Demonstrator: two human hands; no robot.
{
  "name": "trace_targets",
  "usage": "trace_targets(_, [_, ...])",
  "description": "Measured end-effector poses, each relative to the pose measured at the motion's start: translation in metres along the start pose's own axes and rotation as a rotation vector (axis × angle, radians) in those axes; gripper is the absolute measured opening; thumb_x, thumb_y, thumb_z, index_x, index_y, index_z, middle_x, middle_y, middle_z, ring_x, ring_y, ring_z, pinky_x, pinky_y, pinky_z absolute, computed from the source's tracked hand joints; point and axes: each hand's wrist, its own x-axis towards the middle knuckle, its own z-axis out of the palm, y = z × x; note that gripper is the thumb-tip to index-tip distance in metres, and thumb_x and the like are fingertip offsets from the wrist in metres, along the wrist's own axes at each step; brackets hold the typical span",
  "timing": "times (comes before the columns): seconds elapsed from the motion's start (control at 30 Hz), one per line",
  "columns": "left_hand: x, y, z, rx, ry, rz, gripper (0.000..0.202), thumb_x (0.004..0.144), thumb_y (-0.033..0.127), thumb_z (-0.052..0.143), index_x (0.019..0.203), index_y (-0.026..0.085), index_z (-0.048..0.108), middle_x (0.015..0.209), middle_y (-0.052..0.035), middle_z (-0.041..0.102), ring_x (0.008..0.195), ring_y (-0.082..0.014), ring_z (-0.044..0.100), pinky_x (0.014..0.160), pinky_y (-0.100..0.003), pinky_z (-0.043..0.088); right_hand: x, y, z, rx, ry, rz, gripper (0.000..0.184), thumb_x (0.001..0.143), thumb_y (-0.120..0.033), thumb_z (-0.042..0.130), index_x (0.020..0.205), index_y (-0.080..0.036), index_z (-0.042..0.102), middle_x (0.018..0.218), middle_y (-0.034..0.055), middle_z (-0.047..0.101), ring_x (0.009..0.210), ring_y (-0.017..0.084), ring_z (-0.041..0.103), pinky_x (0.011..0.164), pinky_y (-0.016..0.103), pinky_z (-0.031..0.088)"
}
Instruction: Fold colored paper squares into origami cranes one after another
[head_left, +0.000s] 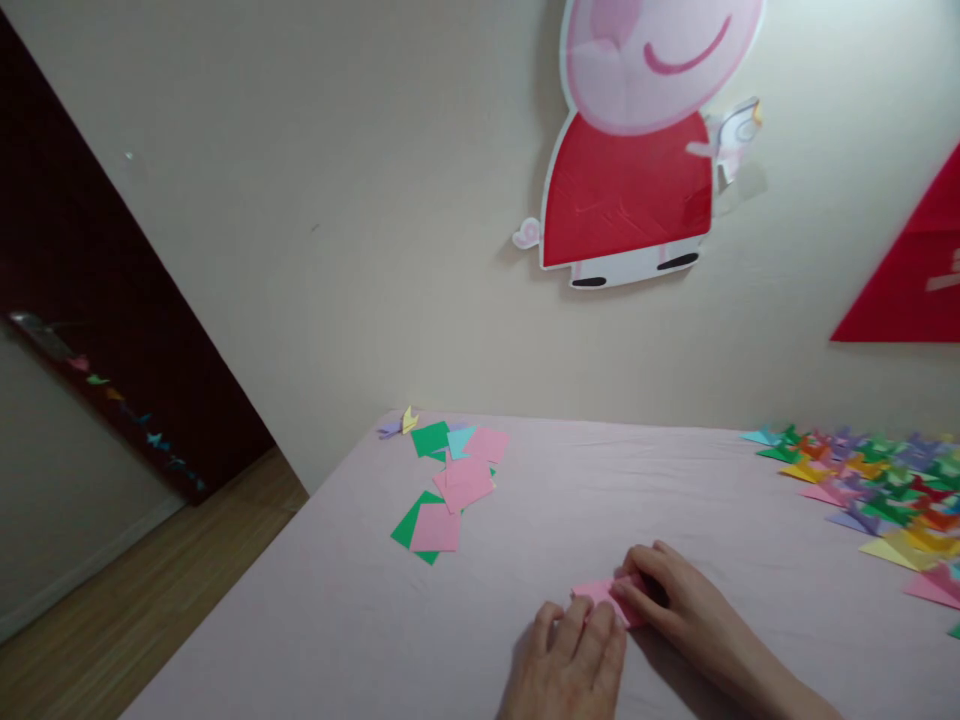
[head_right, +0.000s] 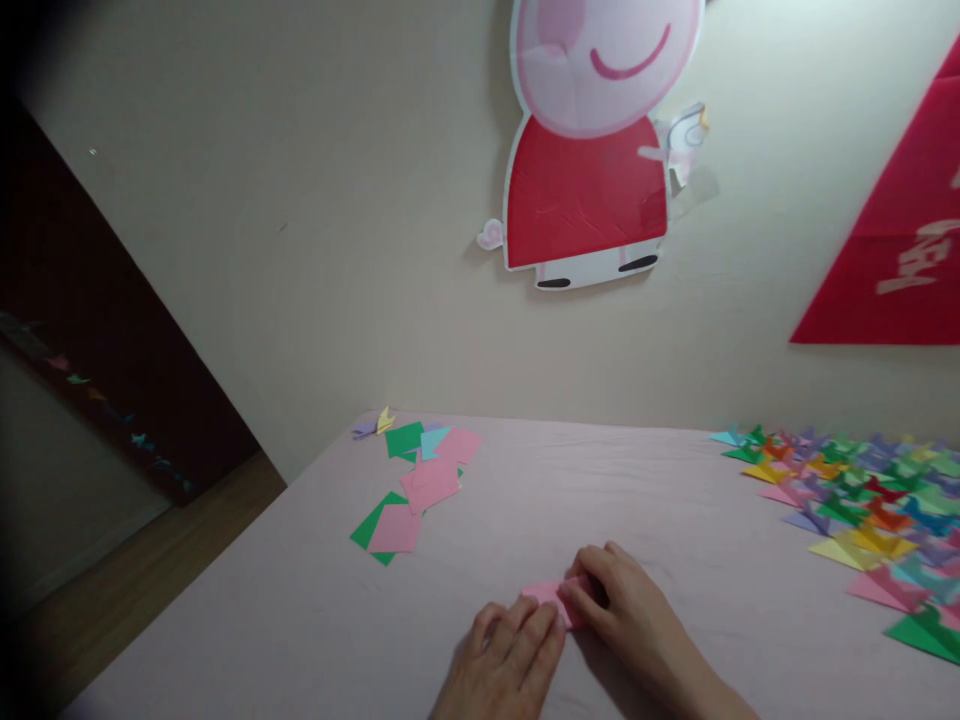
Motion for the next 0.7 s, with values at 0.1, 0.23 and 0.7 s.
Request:
trace_targets(0.1, [0.0,0.001,0.002,0.013,-0.026,0.019,0.033,0.102,0.027,0.037,0.12,0.023,0.065,0.126,0.0027,0.065,0.108,-0.0166,0.056,0.085,-0.031,0.043,0.001,0.001,0.001,-0.02,-0.013,0.034,0.025,0.086,-0.038,0.047,0.071,-0.022,0.059,0.076,0.0049,0.063,0.076,0.022,0.058,0.071,0.034,0.044])
trace_targets(0.23, [-0.002,0.001,0.005,0.032,-0.043,0.048,0.033,0.102,0.028,0.037,0.122,0.023,0.064,0.131,0.001,0.063,0.113,-0.0182,0.055,0.085,-0.031,0.042,0.002,0.001,0.002,-0.028,-0.002,0.047,0.023,0.085,-0.037,0.048,0.071,-0.023,0.059,0.074,0.004,0.063,0.075,0.022,0.059,0.07,0.033,0.045])
trace_targets(0.7, [-0.005,0.001,0.011,0.075,0.001,0.07,0.024,0.097,0.026,0.051,0.117,0.023,0.063,0.13,-0.0039,0.062,0.122,-0.023,0.052,0.103,-0.038,0.034,0.003,0.0,0.004,-0.042,0.003,0.067,0.019,0.087,-0.034,0.05,0.075,-0.023,0.06,0.072,0.0021,0.06,0.071,0.021,0.059,0.067,0.032,0.044])
